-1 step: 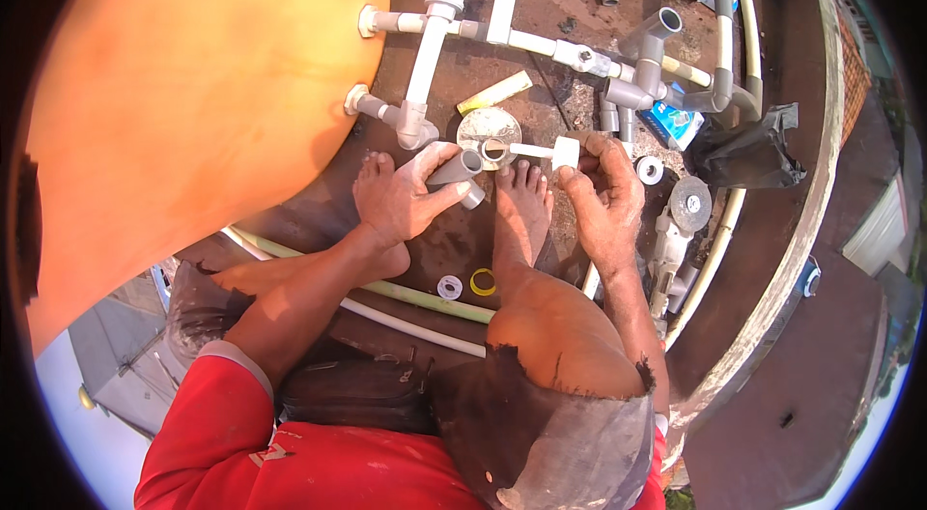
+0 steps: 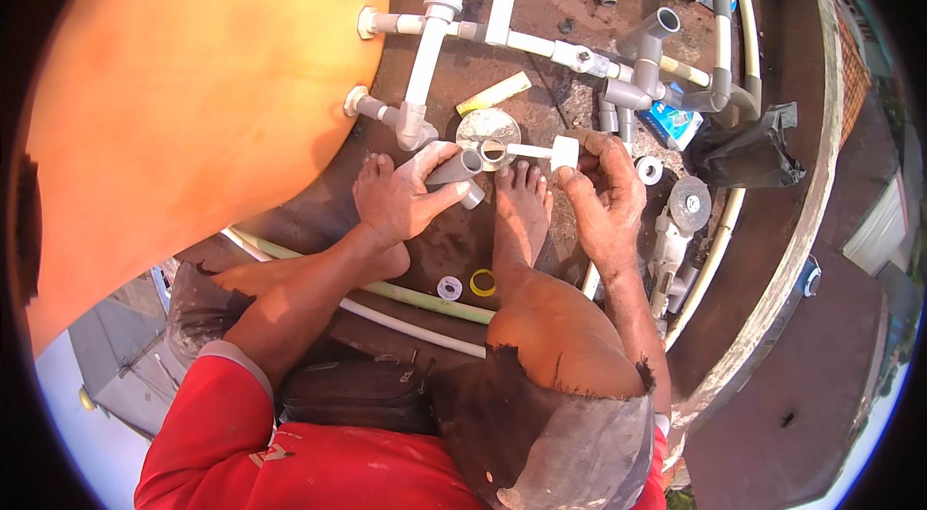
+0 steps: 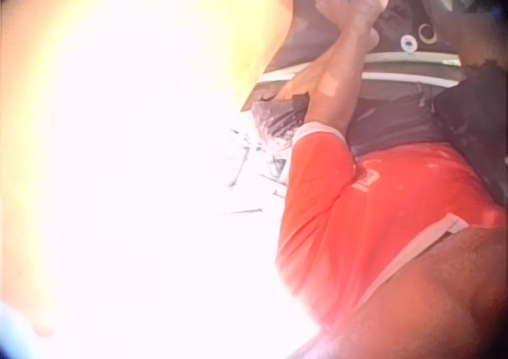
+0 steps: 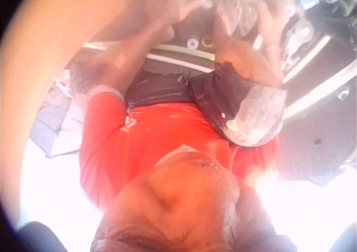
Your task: The person assembles a PVC pipe system on a rooftop next to a large orange water tank. They use a power tool to cut pipes, apply sealant, and connect various fittings and valves to build a plumbing assembly.
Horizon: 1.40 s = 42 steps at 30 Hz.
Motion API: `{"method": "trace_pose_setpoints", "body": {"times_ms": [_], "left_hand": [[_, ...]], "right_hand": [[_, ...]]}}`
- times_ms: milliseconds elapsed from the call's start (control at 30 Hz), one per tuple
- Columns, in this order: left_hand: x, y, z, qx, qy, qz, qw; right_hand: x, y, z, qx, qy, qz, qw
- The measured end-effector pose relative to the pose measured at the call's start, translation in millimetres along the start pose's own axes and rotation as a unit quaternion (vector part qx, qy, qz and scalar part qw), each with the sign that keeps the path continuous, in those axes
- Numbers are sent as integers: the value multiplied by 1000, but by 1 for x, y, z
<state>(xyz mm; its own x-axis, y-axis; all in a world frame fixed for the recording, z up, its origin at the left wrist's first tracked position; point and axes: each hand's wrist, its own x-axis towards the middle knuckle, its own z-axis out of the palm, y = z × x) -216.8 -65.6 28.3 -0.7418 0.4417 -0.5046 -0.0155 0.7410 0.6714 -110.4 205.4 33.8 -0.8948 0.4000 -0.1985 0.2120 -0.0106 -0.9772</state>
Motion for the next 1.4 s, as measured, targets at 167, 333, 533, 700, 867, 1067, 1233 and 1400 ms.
{"method": "trace_pose_setpoints", "body": {"times_ms": [167, 333, 533, 700, 867, 1067, 1233, 1400], "left_hand": [[10, 27, -21, -20, -86, 22, 996], [26, 4, -13, -135, -107, 120, 978], [26, 17, -29, -159, -131, 131, 970], [14, 28, -33, -9, -51, 181, 982], [14, 26, -32, -51, -70, 182, 979], [15, 19, -31, -124, -106, 100, 982], [15, 13, -22, -100, -118, 56, 986], [17, 14, -13, 17, -119, 25, 992]], "right_hand": [[6, -35, -2, -180, -66, -105, 976], [15, -63, 11, -311, -93, -301, 897], [13, -79, 11, -337, -114, -323, 877], [13, -56, 8, -141, -104, 51, 983], [5, -33, 18, -3, -19, -2, 1000], [3, -49, 15, -318, -60, -318, 891], [6, -21, 7, -124, 3, -122, 985], [12, 12, 16, -286, -17, -124, 950]]}}
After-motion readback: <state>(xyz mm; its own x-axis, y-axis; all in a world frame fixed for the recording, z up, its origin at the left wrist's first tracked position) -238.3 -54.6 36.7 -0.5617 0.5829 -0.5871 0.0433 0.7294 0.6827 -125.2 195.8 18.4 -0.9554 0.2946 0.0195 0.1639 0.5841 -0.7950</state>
